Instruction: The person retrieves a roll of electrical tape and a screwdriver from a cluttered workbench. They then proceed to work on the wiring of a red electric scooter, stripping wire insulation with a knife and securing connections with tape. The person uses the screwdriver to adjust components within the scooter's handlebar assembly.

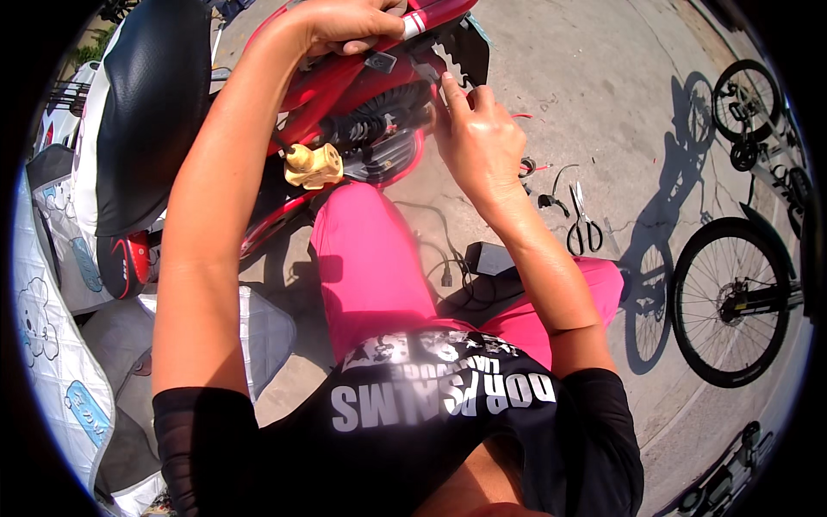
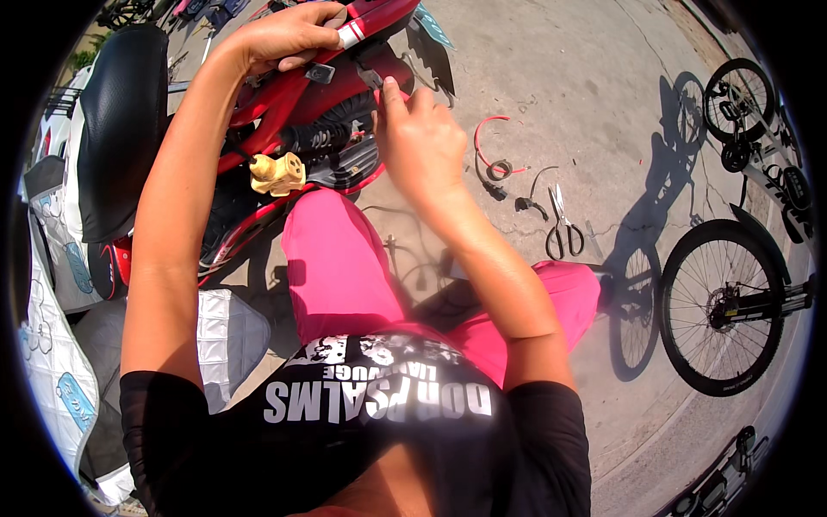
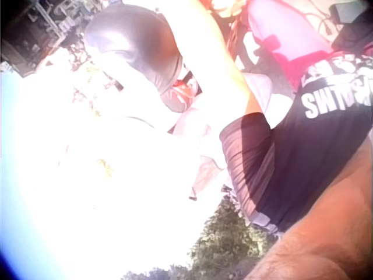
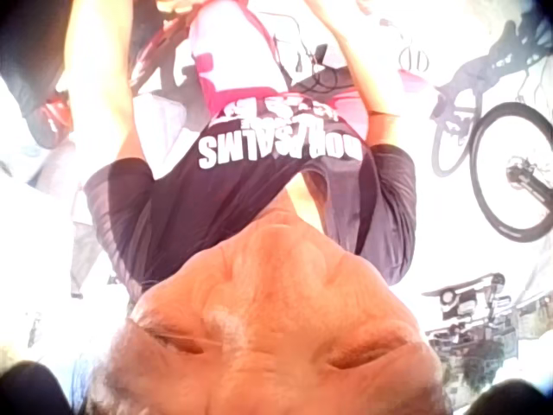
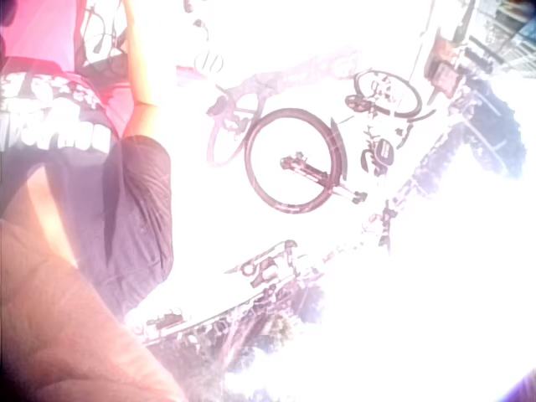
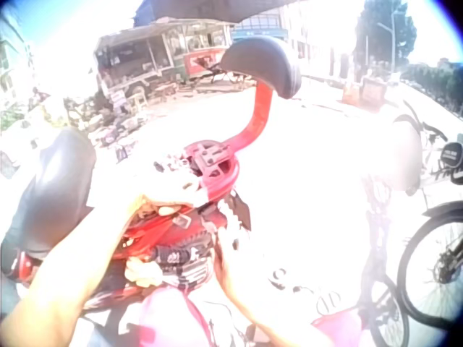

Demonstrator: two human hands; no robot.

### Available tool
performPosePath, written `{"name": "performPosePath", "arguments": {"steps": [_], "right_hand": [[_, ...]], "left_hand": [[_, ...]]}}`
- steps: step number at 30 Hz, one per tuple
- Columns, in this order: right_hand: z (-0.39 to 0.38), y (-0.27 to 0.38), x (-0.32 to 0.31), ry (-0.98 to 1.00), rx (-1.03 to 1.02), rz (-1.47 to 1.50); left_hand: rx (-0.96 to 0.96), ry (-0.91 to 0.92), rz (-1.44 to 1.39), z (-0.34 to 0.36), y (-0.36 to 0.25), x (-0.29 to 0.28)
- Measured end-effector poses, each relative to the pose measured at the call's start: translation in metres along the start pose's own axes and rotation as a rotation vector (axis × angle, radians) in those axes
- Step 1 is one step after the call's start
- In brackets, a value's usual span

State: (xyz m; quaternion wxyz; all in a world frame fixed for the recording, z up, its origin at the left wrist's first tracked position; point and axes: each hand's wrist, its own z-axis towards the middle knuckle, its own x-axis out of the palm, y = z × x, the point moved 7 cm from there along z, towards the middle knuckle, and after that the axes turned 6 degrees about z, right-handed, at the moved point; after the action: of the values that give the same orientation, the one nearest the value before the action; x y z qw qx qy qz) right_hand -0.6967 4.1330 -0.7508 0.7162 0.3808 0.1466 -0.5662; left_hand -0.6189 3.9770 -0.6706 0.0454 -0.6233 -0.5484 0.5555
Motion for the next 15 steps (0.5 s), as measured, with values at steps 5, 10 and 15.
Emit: {"name": "performPosePath", "arguments": {"steps": [5,10,15], "right_hand": [[0.005,0.004,-0.004,0.023,-0.033,-0.041],[0.007,0.001,-0.006,0.054,-0.052,-0.052],[0.011,0.002,-0.008,0.066,-0.052,-0.049]], "left_hand": [[0.040,-0.025,-0.014,0.003,0.009,-0.004],[-0.165,-0.042,0.226,-0.017,-0.015,-0.003],[-0.059,-0.006,0.091,-0.005,-0.003,-0.001]]}}
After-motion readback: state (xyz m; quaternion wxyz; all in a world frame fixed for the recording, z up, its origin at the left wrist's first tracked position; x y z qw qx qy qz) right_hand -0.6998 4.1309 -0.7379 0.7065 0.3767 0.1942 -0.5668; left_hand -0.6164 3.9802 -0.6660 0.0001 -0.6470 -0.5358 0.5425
